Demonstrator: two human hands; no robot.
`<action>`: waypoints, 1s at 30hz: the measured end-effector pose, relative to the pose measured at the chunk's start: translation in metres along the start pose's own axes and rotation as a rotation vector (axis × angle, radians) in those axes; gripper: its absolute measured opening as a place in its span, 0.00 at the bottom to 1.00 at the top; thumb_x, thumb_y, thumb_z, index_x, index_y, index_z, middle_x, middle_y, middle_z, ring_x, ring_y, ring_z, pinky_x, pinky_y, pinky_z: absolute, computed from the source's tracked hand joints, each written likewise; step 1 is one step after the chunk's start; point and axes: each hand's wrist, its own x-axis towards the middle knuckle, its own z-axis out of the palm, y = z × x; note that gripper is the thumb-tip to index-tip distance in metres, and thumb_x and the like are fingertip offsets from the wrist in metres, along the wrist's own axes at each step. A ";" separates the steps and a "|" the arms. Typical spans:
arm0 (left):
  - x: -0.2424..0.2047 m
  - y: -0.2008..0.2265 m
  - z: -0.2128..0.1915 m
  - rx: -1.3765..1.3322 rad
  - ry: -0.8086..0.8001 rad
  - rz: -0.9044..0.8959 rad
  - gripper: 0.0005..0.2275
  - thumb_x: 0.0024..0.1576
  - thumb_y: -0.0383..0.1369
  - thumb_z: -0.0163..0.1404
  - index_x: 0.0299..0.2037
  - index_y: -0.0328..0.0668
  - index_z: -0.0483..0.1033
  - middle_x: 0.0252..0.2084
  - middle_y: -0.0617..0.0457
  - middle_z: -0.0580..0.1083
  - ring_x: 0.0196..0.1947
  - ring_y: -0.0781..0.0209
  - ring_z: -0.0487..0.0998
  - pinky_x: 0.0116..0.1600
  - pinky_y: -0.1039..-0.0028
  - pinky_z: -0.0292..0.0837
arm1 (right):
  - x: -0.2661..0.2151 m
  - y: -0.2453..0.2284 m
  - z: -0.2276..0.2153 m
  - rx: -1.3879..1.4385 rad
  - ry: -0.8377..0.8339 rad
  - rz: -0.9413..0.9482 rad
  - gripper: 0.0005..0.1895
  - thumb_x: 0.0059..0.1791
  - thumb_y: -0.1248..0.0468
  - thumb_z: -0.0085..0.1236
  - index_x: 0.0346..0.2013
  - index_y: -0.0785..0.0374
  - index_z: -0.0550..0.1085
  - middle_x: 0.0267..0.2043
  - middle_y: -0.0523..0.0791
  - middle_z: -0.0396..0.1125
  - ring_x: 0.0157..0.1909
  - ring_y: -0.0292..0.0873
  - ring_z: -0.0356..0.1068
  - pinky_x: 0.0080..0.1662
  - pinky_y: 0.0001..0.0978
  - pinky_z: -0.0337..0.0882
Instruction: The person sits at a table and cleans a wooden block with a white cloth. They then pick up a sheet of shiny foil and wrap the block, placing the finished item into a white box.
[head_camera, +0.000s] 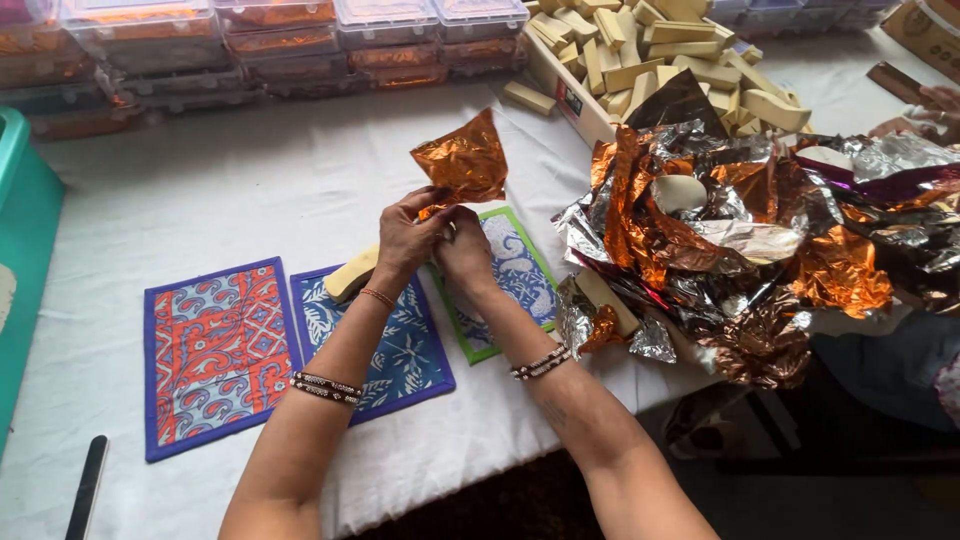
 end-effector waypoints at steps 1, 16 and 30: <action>-0.001 0.004 0.001 -0.003 -0.009 0.004 0.14 0.56 0.27 0.62 0.52 0.35 0.81 0.57 0.45 0.78 0.52 0.62 0.80 0.56 0.72 0.77 | -0.011 -0.021 -0.024 -0.001 0.010 0.002 0.22 0.48 0.60 0.57 0.55 0.63 0.71 0.58 0.53 0.67 0.58 0.54 0.69 0.59 0.47 0.69; 0.026 0.081 0.153 -0.217 -0.124 0.256 0.24 0.58 0.21 0.55 0.64 0.48 0.66 0.44 0.53 0.79 0.45 0.64 0.82 0.56 0.73 0.81 | -0.061 0.039 -0.338 -1.085 0.091 -0.234 0.19 0.51 0.52 0.59 0.56 0.46 0.75 0.68 0.46 0.62 0.74 0.57 0.50 0.68 0.72 0.40; -0.040 0.099 0.292 0.630 -0.586 0.601 0.23 0.59 0.49 0.42 0.59 0.49 0.74 0.44 0.51 0.72 0.50 0.56 0.72 0.58 0.52 0.61 | -0.067 0.027 -0.408 -0.302 -0.170 0.527 0.19 0.52 0.53 0.56 0.56 0.54 0.76 0.44 0.51 0.73 0.44 0.44 0.73 0.45 0.44 0.76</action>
